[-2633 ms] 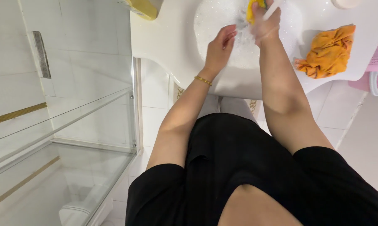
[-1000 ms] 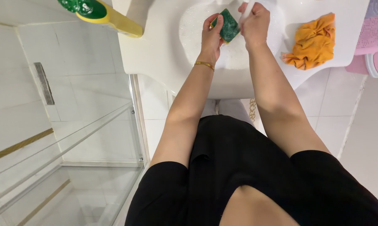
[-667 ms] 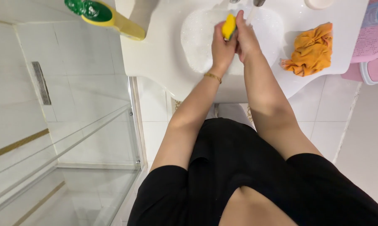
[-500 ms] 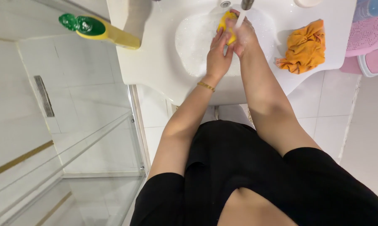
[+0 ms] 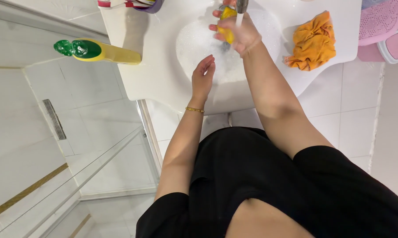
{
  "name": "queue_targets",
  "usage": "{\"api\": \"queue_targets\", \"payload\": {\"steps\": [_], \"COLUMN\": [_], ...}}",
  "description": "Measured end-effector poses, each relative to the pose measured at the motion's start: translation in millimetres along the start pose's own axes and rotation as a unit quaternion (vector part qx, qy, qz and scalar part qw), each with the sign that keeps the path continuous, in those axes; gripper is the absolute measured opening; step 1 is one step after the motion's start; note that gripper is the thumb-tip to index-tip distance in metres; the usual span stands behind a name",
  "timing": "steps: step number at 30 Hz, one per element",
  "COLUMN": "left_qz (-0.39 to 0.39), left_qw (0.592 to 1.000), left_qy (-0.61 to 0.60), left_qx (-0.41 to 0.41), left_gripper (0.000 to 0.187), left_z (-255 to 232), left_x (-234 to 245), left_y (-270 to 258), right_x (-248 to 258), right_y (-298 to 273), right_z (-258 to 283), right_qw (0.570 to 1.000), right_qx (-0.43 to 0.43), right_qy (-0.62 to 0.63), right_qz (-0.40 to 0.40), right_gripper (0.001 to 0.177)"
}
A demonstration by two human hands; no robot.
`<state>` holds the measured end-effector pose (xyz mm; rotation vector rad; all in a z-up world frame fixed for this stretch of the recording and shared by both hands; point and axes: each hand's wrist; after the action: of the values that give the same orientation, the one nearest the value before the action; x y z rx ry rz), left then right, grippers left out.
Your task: Cleaning a bathroom sink and washing toothbrushes and holders.
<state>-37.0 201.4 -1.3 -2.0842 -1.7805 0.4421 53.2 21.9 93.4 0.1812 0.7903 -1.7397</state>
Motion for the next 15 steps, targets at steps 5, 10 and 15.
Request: {"api": "queue_targets", "payload": {"steps": [5, 10, 15], "left_qz": [0.036, 0.039, 0.035], "left_qw": [0.994, 0.994, 0.996], "left_qy": [-0.076, -0.062, -0.036], "left_qx": [0.076, 0.079, 0.075], "left_gripper": [0.040, 0.037, 0.031], "left_z": [-1, 0, 5], "left_x": [4, -4, -29], "left_y": [3, 11, 19], "right_x": [15, 0, 48], "right_y": [9, -12, -2], "right_z": [-20, -8, -48], "right_qw": [0.993, 0.967, 0.941], "right_qx": [0.040, 0.044, 0.044], "right_qy": [-0.087, -0.213, -0.283], "right_qz": [-0.063, -0.134, -0.181], "right_gripper": [0.027, 0.035, 0.042]}}
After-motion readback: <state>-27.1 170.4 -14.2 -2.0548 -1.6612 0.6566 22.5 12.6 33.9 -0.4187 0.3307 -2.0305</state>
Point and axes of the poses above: each hand's wrist, its own y-axis towards the middle knuckle, its own x-axis out of the back of the hand, z = x × y, and after that the axes turned 9 degrees about x, right-handed
